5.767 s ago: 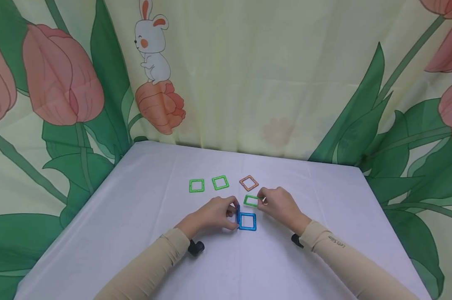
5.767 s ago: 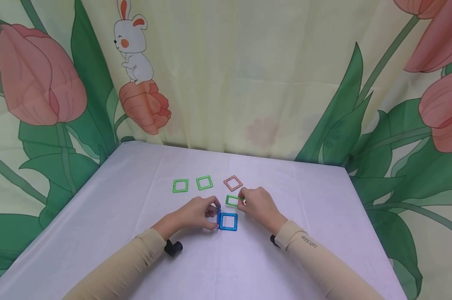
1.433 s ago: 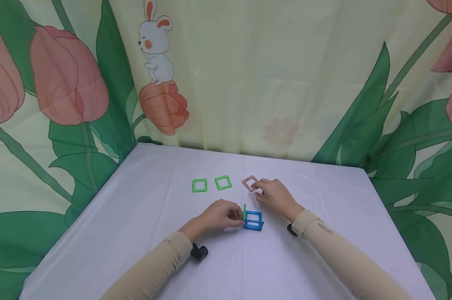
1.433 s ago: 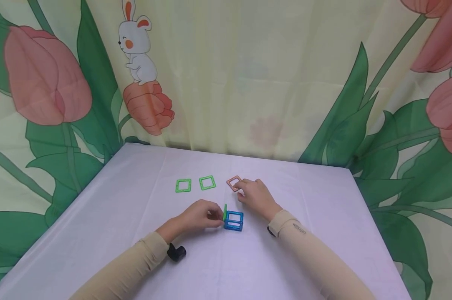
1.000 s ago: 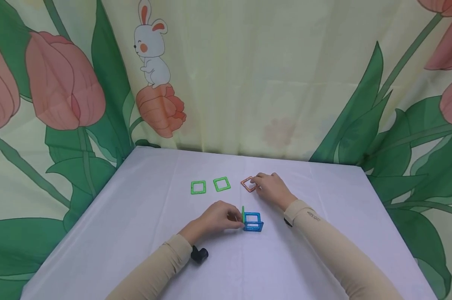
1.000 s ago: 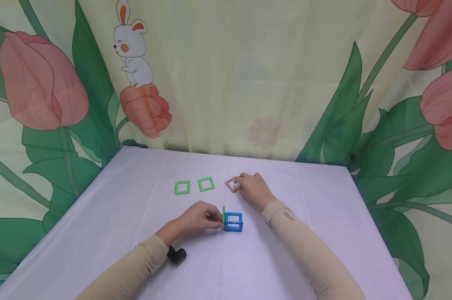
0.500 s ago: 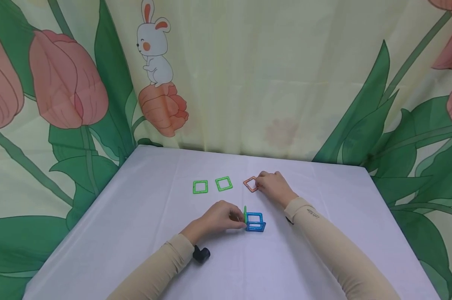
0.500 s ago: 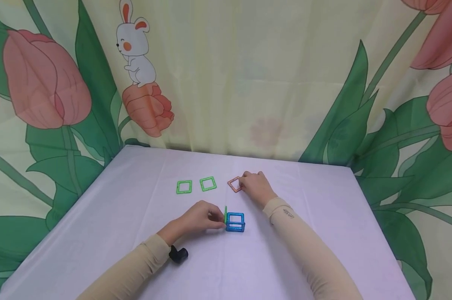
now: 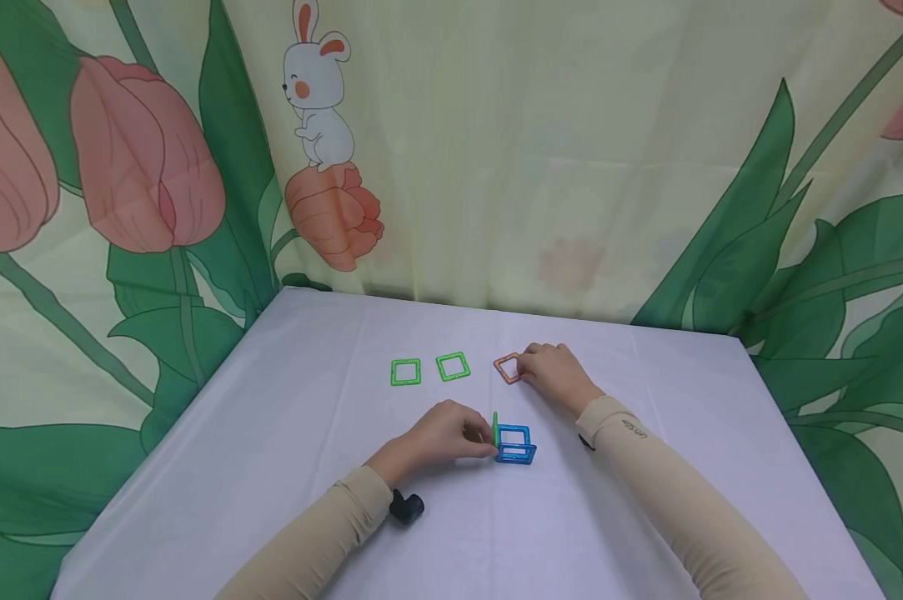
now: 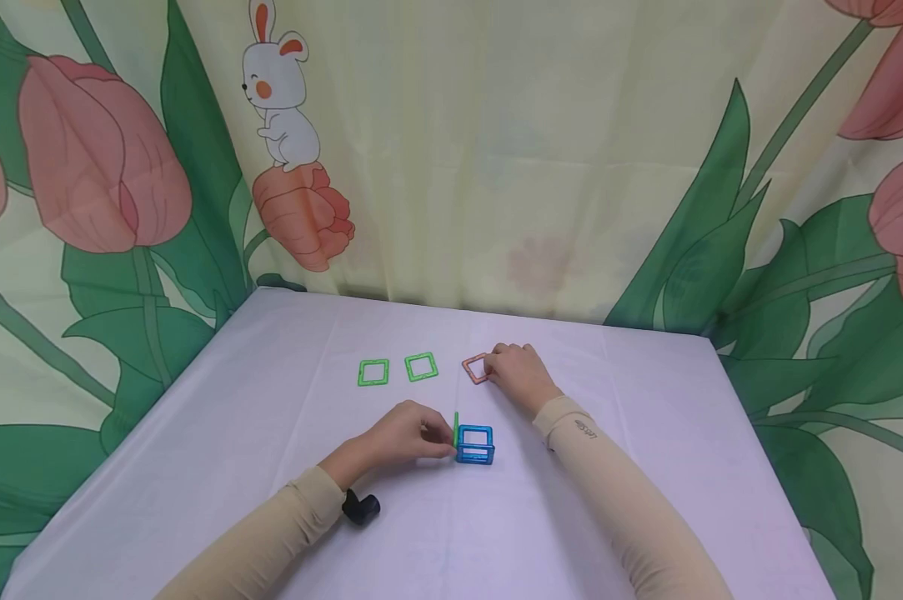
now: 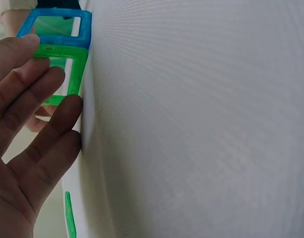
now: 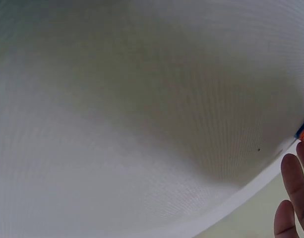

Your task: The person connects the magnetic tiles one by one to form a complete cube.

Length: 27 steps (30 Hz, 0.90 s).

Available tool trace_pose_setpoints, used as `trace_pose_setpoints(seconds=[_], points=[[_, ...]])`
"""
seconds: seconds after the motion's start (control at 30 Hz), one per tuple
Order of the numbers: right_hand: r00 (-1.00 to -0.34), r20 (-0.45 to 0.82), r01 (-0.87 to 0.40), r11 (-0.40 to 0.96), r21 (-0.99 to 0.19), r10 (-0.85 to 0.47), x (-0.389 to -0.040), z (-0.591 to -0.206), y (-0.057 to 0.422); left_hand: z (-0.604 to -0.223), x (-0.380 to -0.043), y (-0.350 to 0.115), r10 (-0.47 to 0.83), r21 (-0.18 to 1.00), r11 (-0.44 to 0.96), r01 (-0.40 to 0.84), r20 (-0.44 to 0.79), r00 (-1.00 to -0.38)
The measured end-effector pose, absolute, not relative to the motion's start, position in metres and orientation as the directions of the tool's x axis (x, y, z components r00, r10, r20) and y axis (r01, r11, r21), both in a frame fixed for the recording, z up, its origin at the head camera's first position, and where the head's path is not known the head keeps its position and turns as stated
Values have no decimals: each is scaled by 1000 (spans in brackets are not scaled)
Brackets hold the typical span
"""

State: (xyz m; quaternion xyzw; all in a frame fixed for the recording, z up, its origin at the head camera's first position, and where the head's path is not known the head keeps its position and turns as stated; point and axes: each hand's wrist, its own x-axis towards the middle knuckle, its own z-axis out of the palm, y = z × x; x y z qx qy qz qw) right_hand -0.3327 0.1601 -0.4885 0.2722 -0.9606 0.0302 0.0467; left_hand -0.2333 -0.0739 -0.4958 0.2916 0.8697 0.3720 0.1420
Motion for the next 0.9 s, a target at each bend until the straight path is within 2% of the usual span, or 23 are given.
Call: trace_pose_setpoints(seconds=[0.3,0.67,0.73,0.9], points=[[-837,132,-536,844,-3,-531,-332,-485,159,-498,-234,-74,622,732,541,414,-18,-783],[-716,339,-638,769,38,-611,-331,-483,163,-495,-231,-72,614,717,556,420,-14,-790],[-715,343,-641,767,27,-610,-331,-482,163,-495,-231,-72,612,717,558,418,-14,-791],[-759,309,-608,793,-23,-573,-331,-480,162,-492,-230,-73,605,713,567,411,-22,-796]])
